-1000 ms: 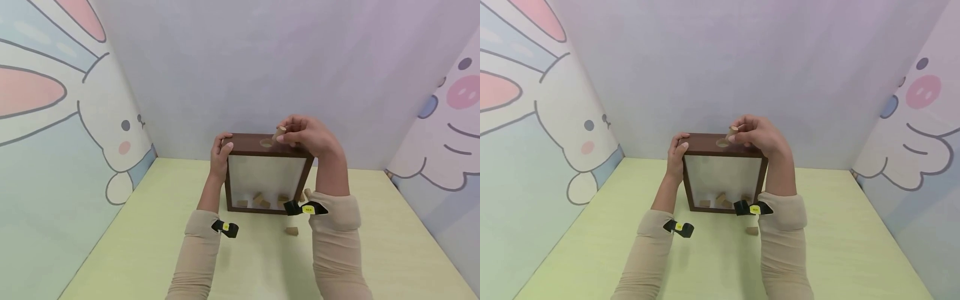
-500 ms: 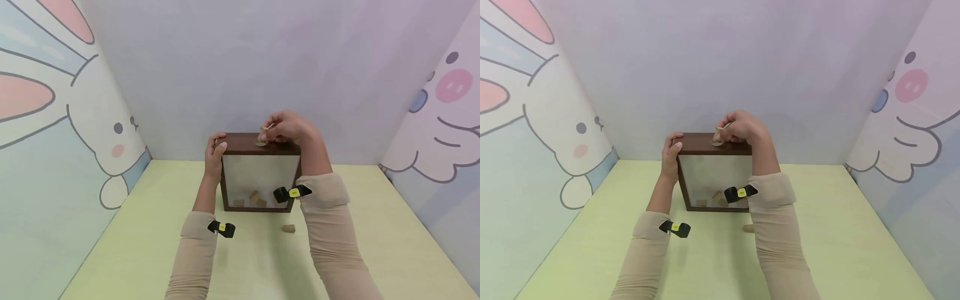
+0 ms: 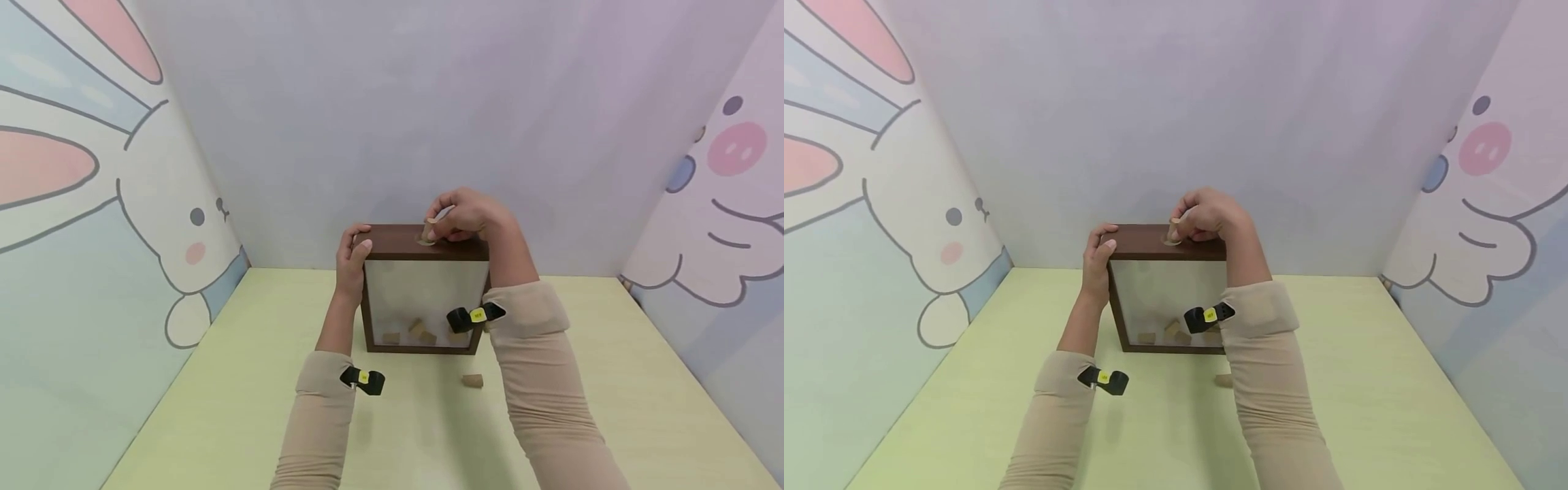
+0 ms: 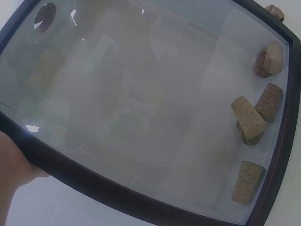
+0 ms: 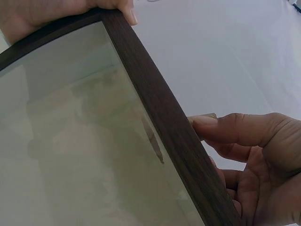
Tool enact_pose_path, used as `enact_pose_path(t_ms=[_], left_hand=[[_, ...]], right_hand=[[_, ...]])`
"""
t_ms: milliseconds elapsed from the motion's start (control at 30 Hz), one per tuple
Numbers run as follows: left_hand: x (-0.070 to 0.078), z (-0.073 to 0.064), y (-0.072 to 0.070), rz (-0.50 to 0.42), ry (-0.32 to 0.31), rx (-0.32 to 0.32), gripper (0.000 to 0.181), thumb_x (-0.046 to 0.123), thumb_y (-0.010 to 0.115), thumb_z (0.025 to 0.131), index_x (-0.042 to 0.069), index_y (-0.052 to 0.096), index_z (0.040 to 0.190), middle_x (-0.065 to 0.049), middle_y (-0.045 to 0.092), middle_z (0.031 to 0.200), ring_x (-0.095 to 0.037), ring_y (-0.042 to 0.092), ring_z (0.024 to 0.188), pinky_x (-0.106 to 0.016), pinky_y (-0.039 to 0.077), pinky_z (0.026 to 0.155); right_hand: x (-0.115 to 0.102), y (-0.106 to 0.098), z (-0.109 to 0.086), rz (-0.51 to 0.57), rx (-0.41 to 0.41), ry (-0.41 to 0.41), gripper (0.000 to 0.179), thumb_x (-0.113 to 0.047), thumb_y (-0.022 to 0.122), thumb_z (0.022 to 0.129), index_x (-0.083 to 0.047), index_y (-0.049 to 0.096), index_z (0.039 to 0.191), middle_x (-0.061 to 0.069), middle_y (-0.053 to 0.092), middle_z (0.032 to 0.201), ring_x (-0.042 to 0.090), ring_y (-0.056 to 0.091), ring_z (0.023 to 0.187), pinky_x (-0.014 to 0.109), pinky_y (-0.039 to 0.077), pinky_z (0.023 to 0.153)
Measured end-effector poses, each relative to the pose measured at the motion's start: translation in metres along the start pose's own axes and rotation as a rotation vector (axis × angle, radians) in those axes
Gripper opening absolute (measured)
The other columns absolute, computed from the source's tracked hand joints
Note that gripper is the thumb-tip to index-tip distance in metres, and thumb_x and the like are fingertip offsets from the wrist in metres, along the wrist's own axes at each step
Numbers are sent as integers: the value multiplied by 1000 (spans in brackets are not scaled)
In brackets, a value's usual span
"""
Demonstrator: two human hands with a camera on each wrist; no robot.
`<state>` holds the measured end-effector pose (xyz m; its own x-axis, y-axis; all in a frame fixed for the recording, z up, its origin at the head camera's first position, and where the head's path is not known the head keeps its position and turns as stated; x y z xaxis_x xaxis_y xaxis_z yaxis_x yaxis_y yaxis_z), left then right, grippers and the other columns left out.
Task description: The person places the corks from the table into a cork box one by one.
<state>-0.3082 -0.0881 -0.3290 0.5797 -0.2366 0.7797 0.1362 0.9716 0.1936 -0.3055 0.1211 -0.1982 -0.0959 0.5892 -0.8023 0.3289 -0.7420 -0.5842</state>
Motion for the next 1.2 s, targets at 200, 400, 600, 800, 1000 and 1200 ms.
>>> enact_pose_path(t_ms=[200, 400, 600, 800, 1000, 1200], left_hand=[[0, -1, -2, -6, -14, 10, 42, 28, 50, 85, 2, 48, 118, -6, 34, 138, -19, 29, 122, -39, 23, 93], [3, 1, 0, -15, -28, 2, 40, 16, 45, 87, -6, 43, 120, -9, 33, 138, -20, 27, 124, -40, 22, 96], [6, 7, 1, 6, -12, 1, 43, 15, 45, 86, -10, 40, 121, -11, 34, 136, -20, 29, 122, -39, 23, 95], [2, 4, 1, 0, 3, 4, 46, 24, 48, 85, -5, 44, 121, -6, 35, 136, -16, 29, 121, -38, 23, 94], [10, 3, 5, 11, 6, 4, 46, 27, 49, 85, -2, 46, 119, -7, 36, 135, -16, 31, 120, -38, 23, 95], [34, -2, 11, 27, -5, -14, 46, 18, 44, 86, -11, 39, 121, -9, 35, 134, -16, 30, 119, -38, 24, 95]], right_hand=[[7, 5, -16, 13, 76, -84, 31, -9, 69, 82, -4, 62, 112, 11, 64, 86, 21, 51, 66, 33, 43, 64], [10, 7, -45, 41, 109, -189, 30, -9, 65, 86, -2, 60, 114, 13, 63, 102, 26, 58, 87, 37, 45, 75], [20, 9, -67, -6, 131, -310, 30, -12, 64, 87, -1, 60, 114, 11, 64, 98, 24, 59, 89, 38, 45, 78], [35, 16, -85, -8, 113, -395, 32, -17, 65, 87, -2, 60, 115, 8, 65, 96, 20, 60, 90, 34, 46, 79], [53, 22, -96, 80, 87, -477, 32, -7, 62, 88, 3, 56, 119, 18, 59, 106, 22, 60, 90, 30, 48, 75], [84, 31, -102, 138, 69, -460, 33, -6, 62, 88, 2, 55, 120, 19, 57, 111, 24, 58, 91, 29, 47, 72]])
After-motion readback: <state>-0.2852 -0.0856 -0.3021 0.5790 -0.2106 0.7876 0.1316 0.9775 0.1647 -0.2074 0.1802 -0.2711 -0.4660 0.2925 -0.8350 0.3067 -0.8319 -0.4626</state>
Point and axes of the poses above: each hand's wrist, its own z-axis towards the middle knuckle, its own y-axis out of the palm, x = y × z, the point moved 2 cm from there along z, towards the middle knuckle
